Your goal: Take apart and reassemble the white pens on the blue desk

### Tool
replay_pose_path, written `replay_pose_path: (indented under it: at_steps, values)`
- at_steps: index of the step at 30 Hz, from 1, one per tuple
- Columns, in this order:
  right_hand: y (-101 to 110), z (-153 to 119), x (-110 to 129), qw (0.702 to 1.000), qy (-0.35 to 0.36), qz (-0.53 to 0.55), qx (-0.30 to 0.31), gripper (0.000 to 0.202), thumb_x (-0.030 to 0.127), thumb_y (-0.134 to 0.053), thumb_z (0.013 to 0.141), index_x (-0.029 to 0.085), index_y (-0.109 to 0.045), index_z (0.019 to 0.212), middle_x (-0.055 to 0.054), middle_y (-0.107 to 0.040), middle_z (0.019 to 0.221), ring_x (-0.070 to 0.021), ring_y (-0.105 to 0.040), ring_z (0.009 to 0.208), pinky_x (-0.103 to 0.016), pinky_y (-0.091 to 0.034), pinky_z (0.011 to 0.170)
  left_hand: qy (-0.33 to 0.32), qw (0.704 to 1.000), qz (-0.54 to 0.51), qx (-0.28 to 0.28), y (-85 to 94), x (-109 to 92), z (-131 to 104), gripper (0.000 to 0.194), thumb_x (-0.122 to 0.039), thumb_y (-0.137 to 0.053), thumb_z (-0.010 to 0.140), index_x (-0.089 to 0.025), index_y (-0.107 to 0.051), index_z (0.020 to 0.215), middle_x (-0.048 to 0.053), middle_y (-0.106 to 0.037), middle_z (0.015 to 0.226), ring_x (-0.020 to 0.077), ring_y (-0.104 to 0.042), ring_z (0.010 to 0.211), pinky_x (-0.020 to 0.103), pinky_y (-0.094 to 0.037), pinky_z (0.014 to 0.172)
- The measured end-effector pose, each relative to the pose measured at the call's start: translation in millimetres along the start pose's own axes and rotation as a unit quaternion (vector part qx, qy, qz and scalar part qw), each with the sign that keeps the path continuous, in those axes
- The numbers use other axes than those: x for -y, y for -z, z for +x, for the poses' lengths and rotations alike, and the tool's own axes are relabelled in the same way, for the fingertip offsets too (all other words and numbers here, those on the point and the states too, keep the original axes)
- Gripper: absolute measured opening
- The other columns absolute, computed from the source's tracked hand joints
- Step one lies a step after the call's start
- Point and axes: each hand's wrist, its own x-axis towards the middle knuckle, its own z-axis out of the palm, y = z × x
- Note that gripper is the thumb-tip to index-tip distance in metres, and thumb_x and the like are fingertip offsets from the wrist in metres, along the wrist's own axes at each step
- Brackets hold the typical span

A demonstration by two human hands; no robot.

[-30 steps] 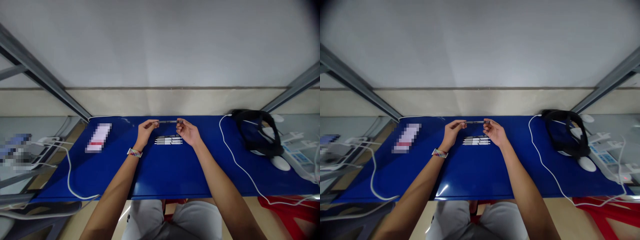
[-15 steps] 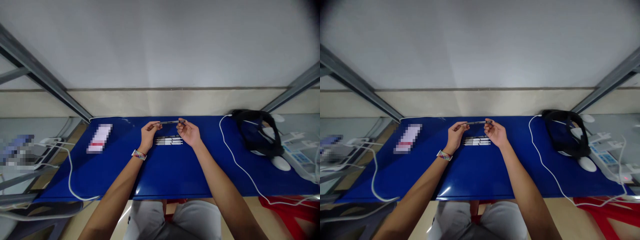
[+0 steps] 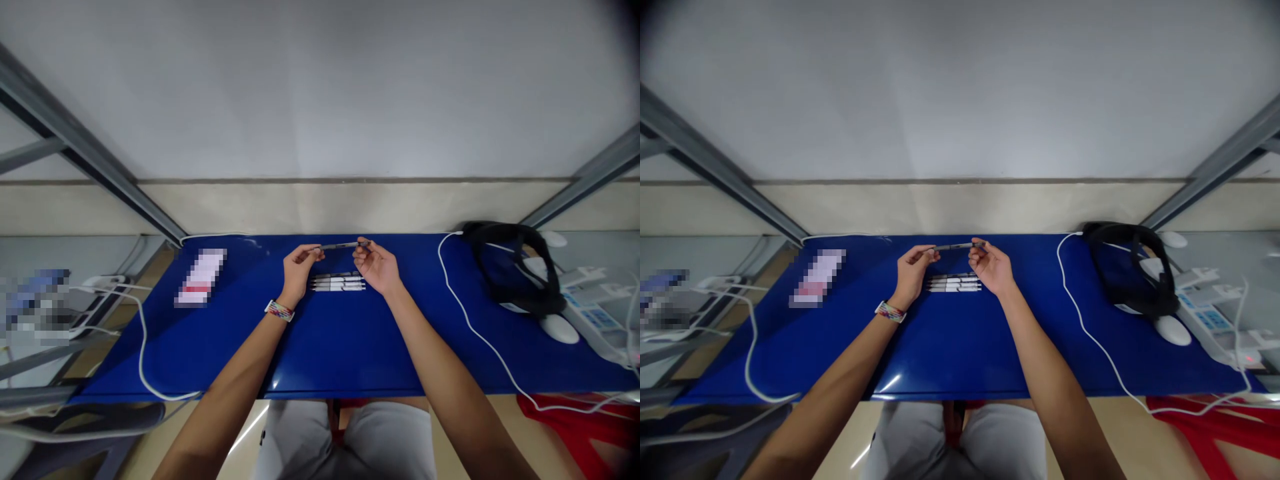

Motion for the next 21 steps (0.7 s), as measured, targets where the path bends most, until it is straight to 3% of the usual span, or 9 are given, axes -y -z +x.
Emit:
replay_pose_path:
  at_steps: [5,21]
  values:
    - [-1.5,0.3,-0.1,1.000,0.004,-0.031,0.005,0.003,0.021,-0.070,0.091,0.019,-0.071,0.093,-0.001,-0.058,0.071,-0.0130,-0.050,0.062,-0.023,-0.048,0.056,-0.017,1.000,0.020,-0.001,-0.5,-1.2,0.4,0.026,-0.040,-0.089,0.085,-0.020,-0.085,0.102,0.006,-0.081,0.087,0.0189,-0.077,0.083,0.035,-0.060,0.086]
    - [-4.0,1.2,-2.8,1.000,0.005,-0.029,0.011,0.007,0.024,-0.070,0.092,0.021,-0.070,0.099,-0.001,-0.061,0.076,-0.0135,-0.053,0.067,-0.025,-0.050,0.061,-0.028,0.999,0.020,-0.015,1.6,-1.3,4.8,0.023,-0.038,-0.088,0.086,-0.021,-0.085,0.102,0.006,-0.081,0.087,0.0185,-0.076,0.085,0.033,-0.059,0.087]
